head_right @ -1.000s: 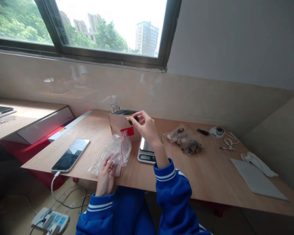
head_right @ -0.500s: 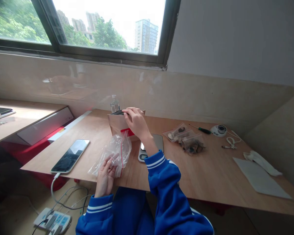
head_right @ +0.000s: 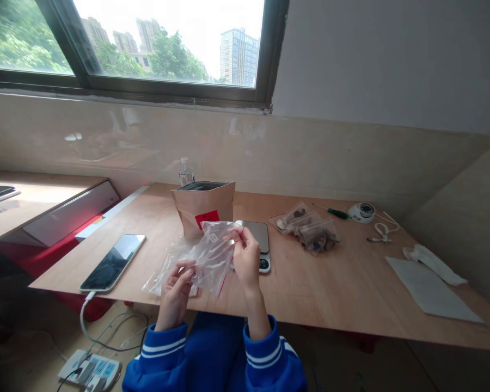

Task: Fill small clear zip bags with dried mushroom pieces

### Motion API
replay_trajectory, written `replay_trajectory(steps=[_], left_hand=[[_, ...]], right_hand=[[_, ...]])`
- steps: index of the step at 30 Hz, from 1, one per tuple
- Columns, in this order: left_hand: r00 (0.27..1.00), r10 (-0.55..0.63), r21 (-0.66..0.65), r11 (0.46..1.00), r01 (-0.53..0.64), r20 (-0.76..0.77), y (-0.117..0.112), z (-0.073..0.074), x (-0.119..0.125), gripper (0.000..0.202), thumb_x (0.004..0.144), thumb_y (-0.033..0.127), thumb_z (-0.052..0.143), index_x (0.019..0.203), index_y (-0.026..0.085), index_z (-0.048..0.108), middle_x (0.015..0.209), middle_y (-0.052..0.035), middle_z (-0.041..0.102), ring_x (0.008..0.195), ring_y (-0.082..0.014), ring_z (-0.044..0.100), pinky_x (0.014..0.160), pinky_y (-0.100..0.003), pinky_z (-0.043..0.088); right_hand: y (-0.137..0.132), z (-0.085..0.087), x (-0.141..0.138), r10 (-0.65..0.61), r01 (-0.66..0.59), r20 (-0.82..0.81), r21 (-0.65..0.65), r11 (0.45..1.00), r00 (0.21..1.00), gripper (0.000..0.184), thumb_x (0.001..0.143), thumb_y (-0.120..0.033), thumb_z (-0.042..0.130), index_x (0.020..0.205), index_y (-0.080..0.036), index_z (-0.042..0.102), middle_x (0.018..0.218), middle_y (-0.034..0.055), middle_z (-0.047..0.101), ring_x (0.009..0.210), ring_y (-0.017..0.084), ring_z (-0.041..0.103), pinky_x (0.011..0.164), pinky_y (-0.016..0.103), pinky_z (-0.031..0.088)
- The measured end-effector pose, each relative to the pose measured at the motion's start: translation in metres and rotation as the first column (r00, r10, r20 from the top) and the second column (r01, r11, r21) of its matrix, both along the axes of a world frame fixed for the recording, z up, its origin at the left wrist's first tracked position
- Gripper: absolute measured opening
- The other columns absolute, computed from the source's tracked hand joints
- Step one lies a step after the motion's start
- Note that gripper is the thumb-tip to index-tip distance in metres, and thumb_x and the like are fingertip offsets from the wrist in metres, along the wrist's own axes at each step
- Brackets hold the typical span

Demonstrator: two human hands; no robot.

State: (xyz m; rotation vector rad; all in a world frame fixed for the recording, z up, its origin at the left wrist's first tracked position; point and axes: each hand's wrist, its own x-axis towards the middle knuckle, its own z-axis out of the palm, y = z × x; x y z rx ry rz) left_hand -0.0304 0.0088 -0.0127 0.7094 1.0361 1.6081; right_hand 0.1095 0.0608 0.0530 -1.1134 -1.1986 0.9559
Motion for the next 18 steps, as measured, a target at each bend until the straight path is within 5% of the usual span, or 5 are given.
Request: replay_trajectory(steps=[5, 8, 14, 18], left_hand=[[0.964, -0.102, 0.02, 0.994, 0.11, -0.246, -0.007, 0.011, -0.009, 0.035, 0.074, 0.038, 0.063, 0.103, 0.019, 0.063, 0.097, -0.0062, 0.069, 0.089, -0.0185, 0.061, 0.074, -0.026, 0.046], [0.912, -0.123, -0.064, 0.992, 0.107, -0.392, -0.008, 0.021, -0.016, 0.041, 0.079, 0.047, 0.056, 0.108, 0.02, 0.064, 0.11, -0.0074, 0.064, 0.095, -0.0207, 0.058, 0.07, -0.025, 0.047], [0.877, -0.171, -0.132, 0.984, 0.124, -0.449, -0.003, 0.027, -0.014, 0.043, 0.069, 0.054, 0.066, 0.086, 0.015, 0.064, 0.064, 0.0008, 0.056, 0.051, -0.0098, 0.044, 0.045, -0.02, 0.033], [0.86, -0.129, -0.065, 0.992, 0.112, -0.493, 0.002, 0.03, -0.012, 0.041, 0.07, 0.054, 0.066, 0.08, 0.015, 0.062, 0.062, 0.0032, 0.051, 0.051, -0.0078, 0.04, 0.048, -0.02, 0.032]], right_hand=[[-0.014, -0.002, -0.003, -0.101, 0.101, -0.027, -0.001, 0.995, 0.994, 0.032, 0.09, -0.05, 0.042, 0.093, -0.021, 0.054, 0.069, -0.0008, 0.056, 0.042, 0.012, 0.053, 0.041, 0.024, 0.043], [-0.026, -0.013, -0.014, -0.103, 0.101, -0.07, -0.022, 0.995, 0.992, 0.034, 0.091, -0.051, 0.038, 0.097, -0.021, 0.054, 0.067, -0.0021, 0.054, 0.038, 0.01, 0.047, 0.039, 0.024, 0.04], [-0.04, -0.034, -0.037, -0.113, 0.112, 0.021, 0.05, 0.992, 0.993, 0.032, 0.094, -0.045, 0.037, 0.095, -0.021, 0.058, 0.063, -0.0022, 0.053, 0.051, 0.012, 0.05, 0.055, 0.024, 0.044], [-0.038, -0.039, -0.036, -0.087, 0.087, -0.026, 0.02, 0.996, 0.996, 0.035, 0.093, -0.047, 0.039, 0.096, -0.019, 0.059, 0.057, -0.0037, 0.05, 0.05, 0.011, 0.05, 0.053, 0.023, 0.044]])
